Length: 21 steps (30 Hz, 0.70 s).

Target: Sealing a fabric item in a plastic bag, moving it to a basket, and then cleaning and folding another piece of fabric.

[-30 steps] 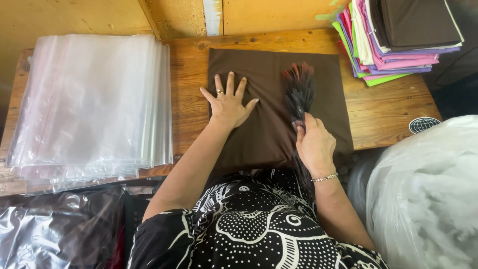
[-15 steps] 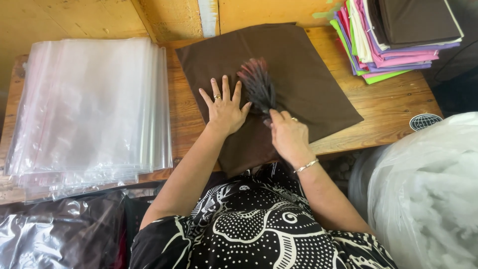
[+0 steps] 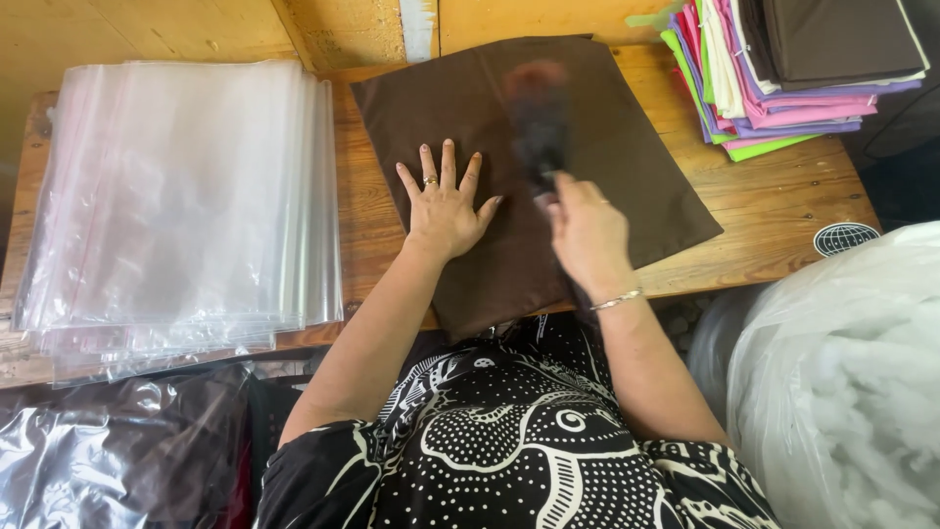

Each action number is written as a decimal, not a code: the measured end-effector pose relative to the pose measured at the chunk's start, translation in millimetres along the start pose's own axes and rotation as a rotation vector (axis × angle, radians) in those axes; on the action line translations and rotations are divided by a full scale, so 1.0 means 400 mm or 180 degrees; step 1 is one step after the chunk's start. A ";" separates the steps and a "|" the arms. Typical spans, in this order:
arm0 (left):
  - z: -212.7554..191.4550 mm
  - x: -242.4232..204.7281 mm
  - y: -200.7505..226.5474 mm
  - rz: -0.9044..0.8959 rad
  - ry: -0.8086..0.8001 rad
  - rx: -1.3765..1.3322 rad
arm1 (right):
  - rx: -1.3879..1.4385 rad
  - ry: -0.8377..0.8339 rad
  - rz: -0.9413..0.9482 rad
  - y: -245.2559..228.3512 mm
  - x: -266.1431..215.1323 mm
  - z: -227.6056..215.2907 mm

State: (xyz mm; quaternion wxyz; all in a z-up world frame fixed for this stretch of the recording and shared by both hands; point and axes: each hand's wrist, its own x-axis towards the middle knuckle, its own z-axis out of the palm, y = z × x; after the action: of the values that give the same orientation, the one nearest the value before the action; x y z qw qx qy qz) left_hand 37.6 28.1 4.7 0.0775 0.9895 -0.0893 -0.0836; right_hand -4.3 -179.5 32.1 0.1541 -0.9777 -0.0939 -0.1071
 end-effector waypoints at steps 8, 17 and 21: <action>-0.011 0.019 -0.063 -0.0191 -0.0050 -0.0048 | -0.0639 -0.0388 -0.0080 0.080 0.039 0.068; 0.004 0.009 -0.024 -0.0301 -0.0118 0.0179 | -0.0615 0.0405 0.1477 0.422 0.089 0.032; -0.024 -0.075 0.060 0.0051 0.0020 0.0182 | -0.0671 0.0651 0.0758 0.295 0.110 0.017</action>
State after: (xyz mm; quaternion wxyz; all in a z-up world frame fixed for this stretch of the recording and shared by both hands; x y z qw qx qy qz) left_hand 6.6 11.9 22.8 0.0501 0.9908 -0.0993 -0.0772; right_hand 64.7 -280.9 3.3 0.0711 -0.9767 0.0504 -0.1961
